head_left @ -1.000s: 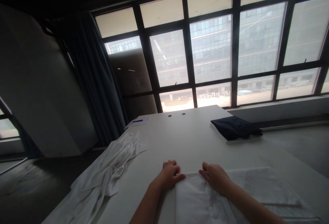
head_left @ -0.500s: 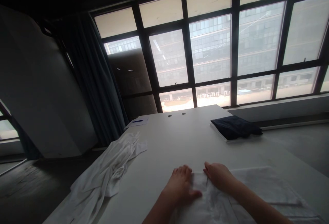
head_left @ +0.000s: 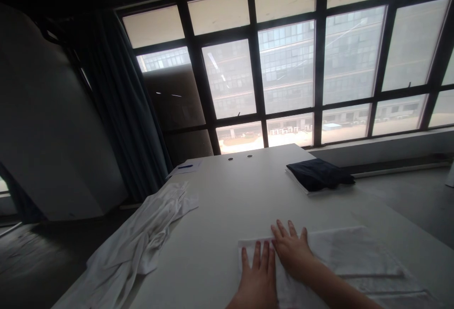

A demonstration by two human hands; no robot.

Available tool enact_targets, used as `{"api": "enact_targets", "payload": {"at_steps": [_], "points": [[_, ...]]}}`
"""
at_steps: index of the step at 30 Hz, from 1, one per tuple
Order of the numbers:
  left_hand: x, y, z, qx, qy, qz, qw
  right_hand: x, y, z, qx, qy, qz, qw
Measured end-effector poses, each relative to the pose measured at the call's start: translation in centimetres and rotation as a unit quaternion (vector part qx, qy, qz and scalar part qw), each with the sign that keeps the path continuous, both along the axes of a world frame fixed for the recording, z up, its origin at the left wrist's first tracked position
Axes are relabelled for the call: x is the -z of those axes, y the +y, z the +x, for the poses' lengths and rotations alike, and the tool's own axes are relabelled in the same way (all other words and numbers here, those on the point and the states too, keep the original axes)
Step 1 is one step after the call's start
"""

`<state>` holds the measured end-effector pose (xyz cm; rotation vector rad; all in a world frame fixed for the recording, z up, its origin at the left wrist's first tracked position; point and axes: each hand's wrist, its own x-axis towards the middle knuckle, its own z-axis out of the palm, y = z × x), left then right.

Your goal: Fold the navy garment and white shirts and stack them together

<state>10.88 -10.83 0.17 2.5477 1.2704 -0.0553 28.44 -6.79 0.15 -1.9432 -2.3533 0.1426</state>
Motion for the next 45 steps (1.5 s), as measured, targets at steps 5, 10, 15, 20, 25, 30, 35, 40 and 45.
{"api": "enact_targets", "payload": {"at_steps": [5, 10, 15, 20, 25, 30, 35, 40, 45], "points": [[4.8, -1.5, -2.5, 0.007, -0.008, -0.008, 1.000, 0.4, 0.6, -0.1, 0.000, 0.013, -0.011, 1.000], [6.7, -2.4, -4.4, 0.018, -0.017, -0.038, 0.999, 0.2, 1.6, -0.2, -0.003, 0.031, 0.022, 0.999], [4.6, -1.1, -5.7, 0.022, -0.016, 0.000, 1.000, -3.8, 0.3, -0.3, -0.029, 0.060, 0.096, 0.993], [0.9, 1.4, -8.2, -0.031, -0.006, 0.012, 0.999, -5.6, -3.7, -2.4, -0.126, 0.174, 0.059, 0.975], [-1.8, 3.4, -11.2, -0.120, -0.017, 0.059, 0.991, -3.0, -4.9, -4.1, -0.254, 0.214, 0.007, 0.943], [-2.9, 2.5, -11.7, -0.108, -0.090, 0.163, 0.977, -2.1, -3.7, -3.8, -0.288, 0.227, -0.013, 0.930], [-2.5, 0.8, -9.9, -0.003, -0.139, 0.088, 0.986, -1.4, -3.7, -3.6, -0.298, 0.256, 0.020, 0.919], [-2.5, 0.5, -9.6, 0.006, -0.163, 0.045, 0.986, -0.5, -3.6, -3.7, -0.306, 0.262, 0.064, 0.913], [-2.4, 0.5, -10.0, -0.002, -0.178, 0.040, 0.983, -0.5, -3.4, -3.4, -0.332, 0.264, 0.076, 0.903]]}}
